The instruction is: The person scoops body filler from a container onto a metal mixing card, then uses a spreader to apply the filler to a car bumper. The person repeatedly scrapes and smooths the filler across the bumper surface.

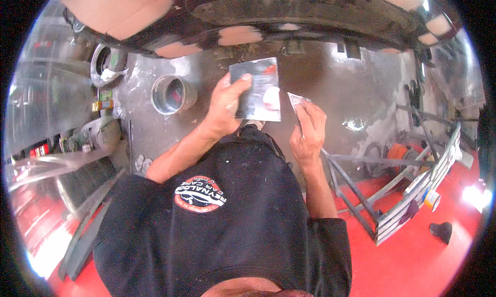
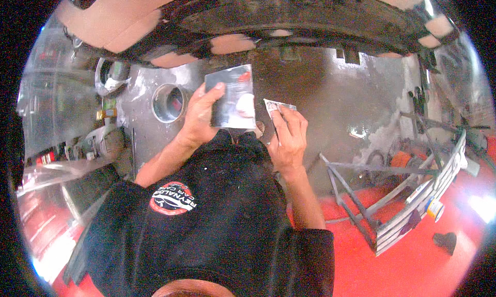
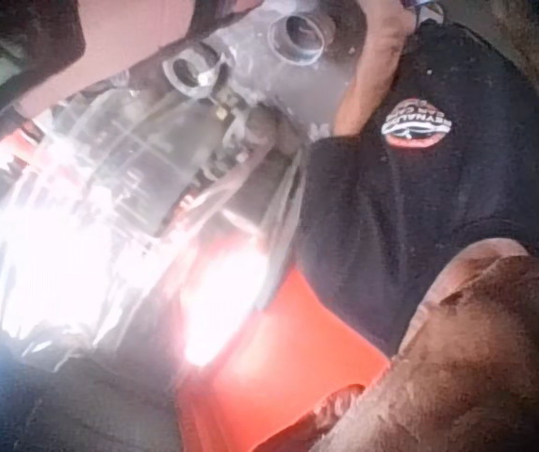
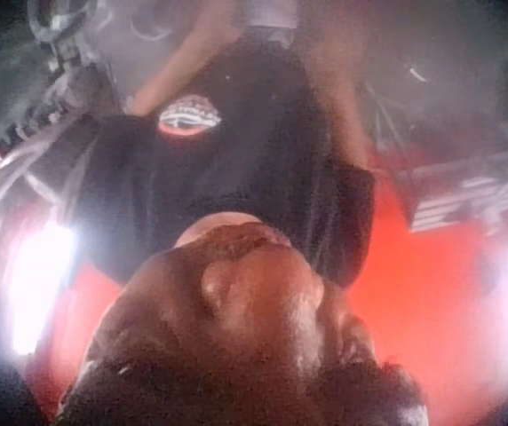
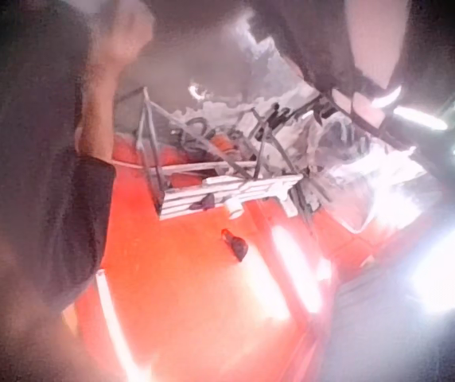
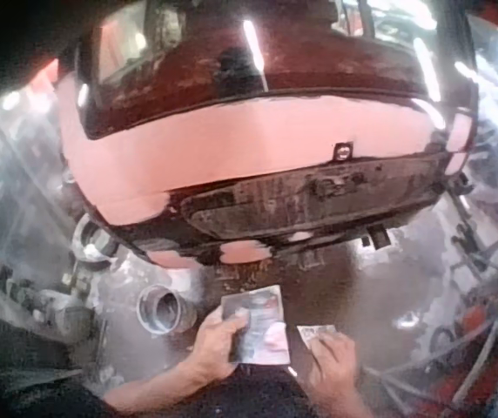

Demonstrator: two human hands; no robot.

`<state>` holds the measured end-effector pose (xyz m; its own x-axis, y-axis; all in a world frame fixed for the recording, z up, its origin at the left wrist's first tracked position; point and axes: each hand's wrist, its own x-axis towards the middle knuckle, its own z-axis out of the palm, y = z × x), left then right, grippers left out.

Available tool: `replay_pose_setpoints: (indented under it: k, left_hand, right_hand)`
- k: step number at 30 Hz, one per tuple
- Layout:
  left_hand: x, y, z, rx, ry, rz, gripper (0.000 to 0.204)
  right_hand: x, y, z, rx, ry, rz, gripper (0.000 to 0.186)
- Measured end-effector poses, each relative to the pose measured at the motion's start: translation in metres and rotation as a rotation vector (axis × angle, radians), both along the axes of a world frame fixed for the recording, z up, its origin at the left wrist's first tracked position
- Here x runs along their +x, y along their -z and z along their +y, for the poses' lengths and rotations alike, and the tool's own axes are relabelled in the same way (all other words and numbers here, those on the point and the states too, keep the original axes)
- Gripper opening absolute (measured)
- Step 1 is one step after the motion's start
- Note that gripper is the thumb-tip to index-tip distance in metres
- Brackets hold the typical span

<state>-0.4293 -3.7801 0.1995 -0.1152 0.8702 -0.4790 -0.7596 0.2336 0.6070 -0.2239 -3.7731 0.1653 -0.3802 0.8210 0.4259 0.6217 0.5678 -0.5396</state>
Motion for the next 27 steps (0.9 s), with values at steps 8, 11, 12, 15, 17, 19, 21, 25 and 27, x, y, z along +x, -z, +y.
replay_pose_setpoints:
  k: [8,11,12,15,17,19,21,25,27]
  left_hand:
    - [0.007,0.022,0.002,0.073,0.252,-0.166,0.031]
    - [0.001,0.027,-0.002,0.089,0.198,-0.117,0.031]
    - [0.002,0.026,-0.003,0.105,0.197,-0.047,0.031]
    - [0.011,0.016,-0.008,0.218,0.292,0.363,0.033]
    - [0.017,0.015,-0.006,0.3,0.278,0.777,0.033]
    - [0.011,0.022,-0.001,0.23,0.242,0.836,0.032]
    - [0.007,0.029,0.003,0.199,0.16,0.795,0.029]
    - [0.002,0.023,0.01,0.113,-0.051,0.363,0.028]
    - [0.005,0.024,0.011,0.127,-0.097,0.411,0.029]
  right_hand:
    - [0.0,-0.034,-0.009,0.174,-0.196,-0.034,0.049]
    - [0.03,0.004,0.002,0.231,-0.104,-0.21,0.053]
    - [0.027,0.003,0.003,0.178,-0.095,-0.128,0.049]
    - [-0.002,-0.017,0.008,0.034,-0.115,0.061,0.042]
    - [-0.018,-0.025,0.01,-0.032,-0.216,0.029,0.042]
    - [-0.02,-0.022,0.009,-0.071,-0.292,-0.023,0.041]
    - [-0.016,-0.023,0.007,-0.098,-0.337,-0.085,0.042]
    - [-0.004,-0.033,0.009,-0.193,-0.416,-0.064,0.045]
    - [-0.006,-0.041,0.009,-0.15,-0.414,0.011,0.047]
